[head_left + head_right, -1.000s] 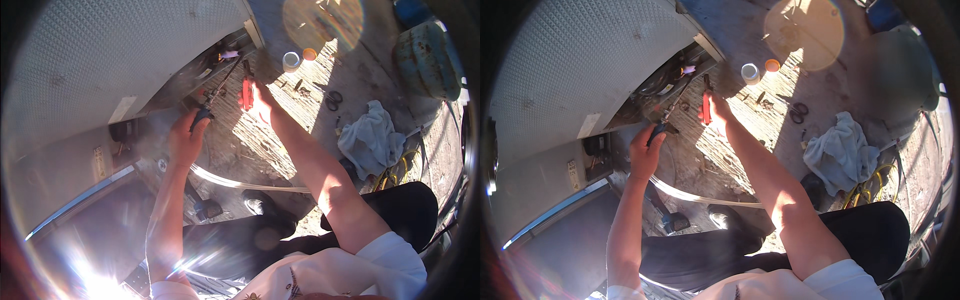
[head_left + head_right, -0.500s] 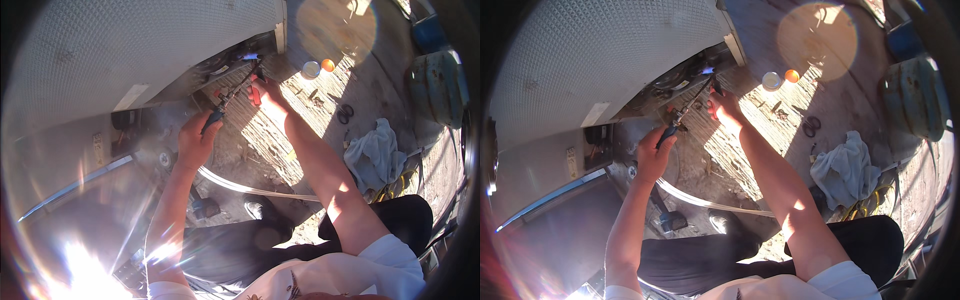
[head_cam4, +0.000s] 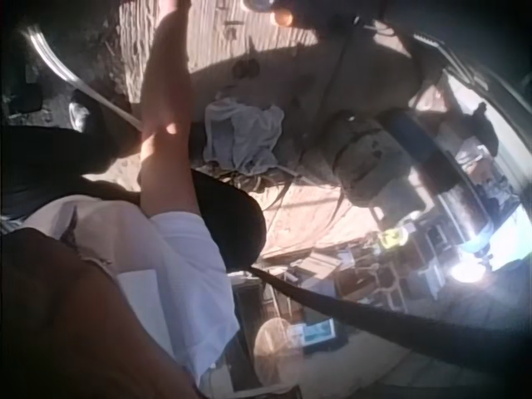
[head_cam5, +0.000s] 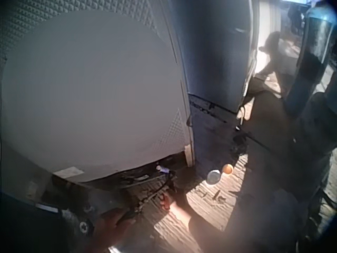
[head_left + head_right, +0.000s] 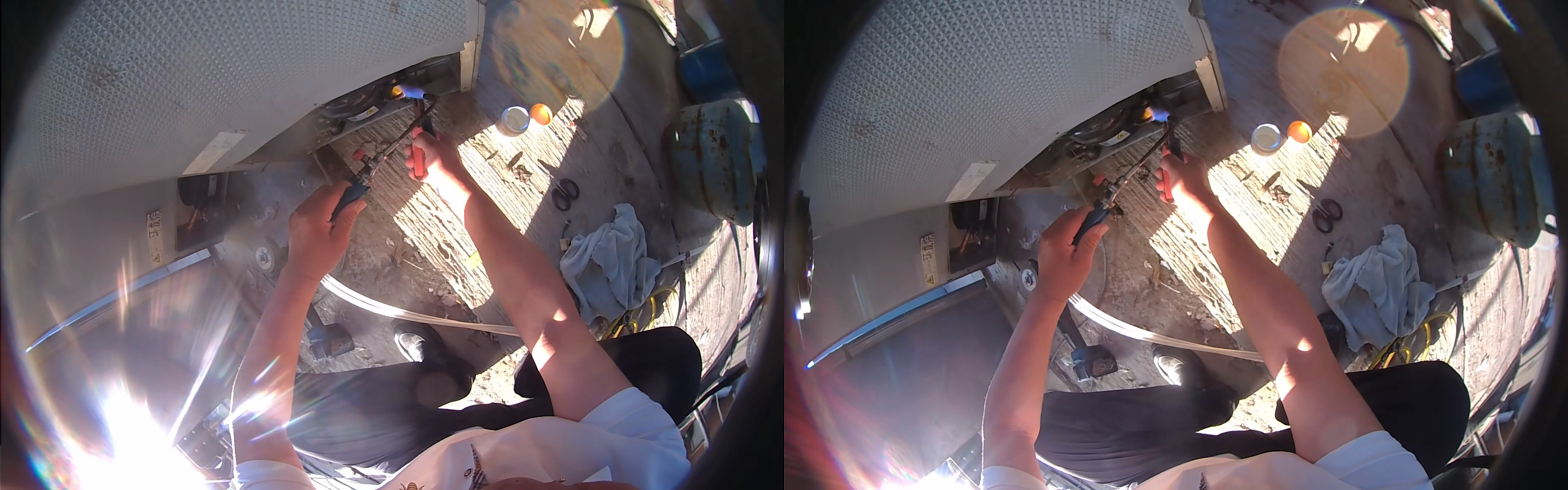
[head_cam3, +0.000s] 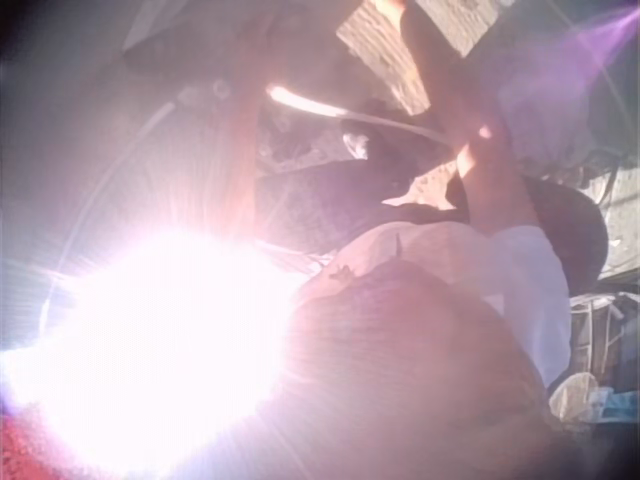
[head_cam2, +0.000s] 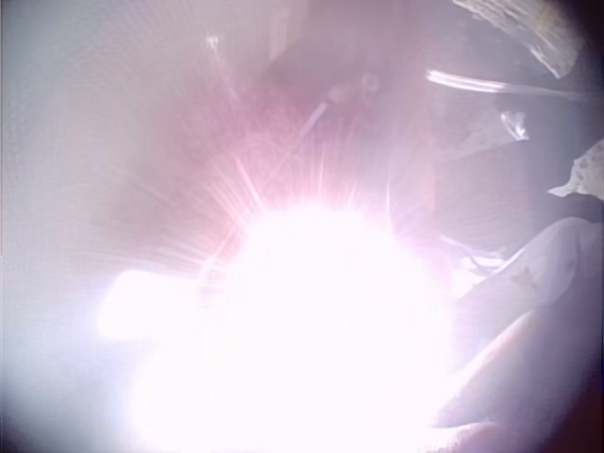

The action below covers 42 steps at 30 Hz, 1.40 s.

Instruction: The person applies flux to a pipe, then uses a blowtorch to heat and solder a joint on an appliance. They repeatedly apply heat and solder to the connection point while seated on the floor.

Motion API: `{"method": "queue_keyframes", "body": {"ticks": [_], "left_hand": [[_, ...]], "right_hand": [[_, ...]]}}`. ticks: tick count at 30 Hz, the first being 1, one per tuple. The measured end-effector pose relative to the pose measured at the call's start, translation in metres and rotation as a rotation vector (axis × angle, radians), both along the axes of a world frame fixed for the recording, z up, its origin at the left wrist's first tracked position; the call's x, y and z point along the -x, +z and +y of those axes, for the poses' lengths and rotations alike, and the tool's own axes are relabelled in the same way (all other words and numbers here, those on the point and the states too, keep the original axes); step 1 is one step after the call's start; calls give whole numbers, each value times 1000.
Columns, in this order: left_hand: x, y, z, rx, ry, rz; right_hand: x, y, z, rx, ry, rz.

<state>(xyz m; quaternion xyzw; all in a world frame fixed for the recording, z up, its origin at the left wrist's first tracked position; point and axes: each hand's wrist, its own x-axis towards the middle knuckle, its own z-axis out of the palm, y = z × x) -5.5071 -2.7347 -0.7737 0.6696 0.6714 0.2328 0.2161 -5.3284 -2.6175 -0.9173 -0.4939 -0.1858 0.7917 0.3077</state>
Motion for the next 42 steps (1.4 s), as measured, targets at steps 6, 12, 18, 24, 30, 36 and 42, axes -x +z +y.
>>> {"method": "queue_keyframes", "body": {"ticks": [6, 12, 18, 24, 30, 36, 42], "left_hand": [[2, -2, 3, 12, -12, 73], [8, -2, 4, 14, -40, 169], [24, 5, 9, 24, -48, 198], [25, 7, 15, 3, -77, 171], [24, 7, 20, 37, -77, 150], [22, 10, 18, 67, -52, 109], [26, 6, 20, 81, -70, 135]], "right_hand": [[-11, 4, 0, 0, -76, -20], [-13, 2, 2, -70, -35, -28], [-13, 14, 1, -125, 5, 29], [-12, 8, 5, -150, 22, -45], [-10, -3, 8, -216, 44, -110], [-9, 3, 8, -222, 52, -100], [-9, -18, 10, -300, 71, -167]]}}
